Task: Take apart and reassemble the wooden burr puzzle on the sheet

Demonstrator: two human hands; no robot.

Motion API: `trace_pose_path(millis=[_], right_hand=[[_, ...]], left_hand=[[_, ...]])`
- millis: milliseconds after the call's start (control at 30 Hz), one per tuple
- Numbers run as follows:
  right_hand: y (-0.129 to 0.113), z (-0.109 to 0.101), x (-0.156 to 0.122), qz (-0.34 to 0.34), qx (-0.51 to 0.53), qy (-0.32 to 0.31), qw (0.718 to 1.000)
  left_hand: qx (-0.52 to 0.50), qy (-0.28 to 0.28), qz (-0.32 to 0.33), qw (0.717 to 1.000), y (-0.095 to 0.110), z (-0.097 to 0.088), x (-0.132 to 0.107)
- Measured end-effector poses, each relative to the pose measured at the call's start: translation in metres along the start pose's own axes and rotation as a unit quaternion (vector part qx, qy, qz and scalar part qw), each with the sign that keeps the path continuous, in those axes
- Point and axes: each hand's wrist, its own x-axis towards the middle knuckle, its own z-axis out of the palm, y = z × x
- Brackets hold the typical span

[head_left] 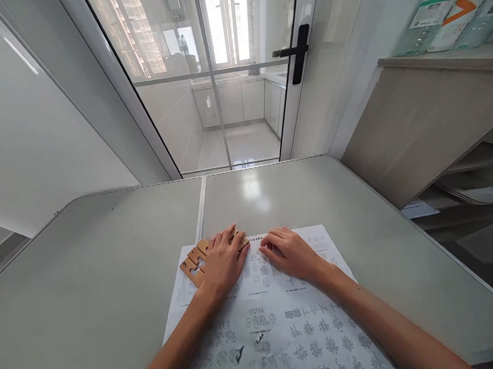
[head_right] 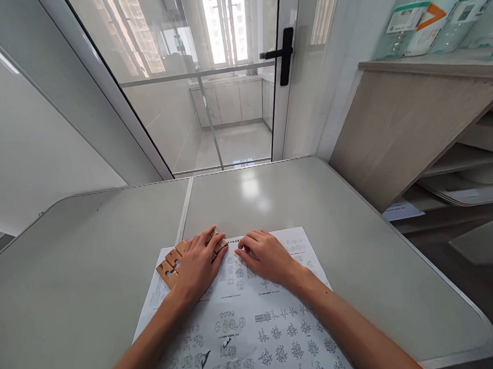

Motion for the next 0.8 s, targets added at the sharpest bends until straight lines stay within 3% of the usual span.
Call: trace_pose_path(millis=[433, 800], right_hand=[[0.000, -0.001, -0.001, -0.012, -0.007, 0.004, 1.000], [0.002, 0.001, -0.001, -0.015, -0.010, 0.008, 1.000]], left_hand=[[0.086, -0.010, -0.050, 0.995, 0.008, -0.012, 0.000], [0.111, 0.018, -0.026, 0.993, 0.005, -0.010, -0.001]])
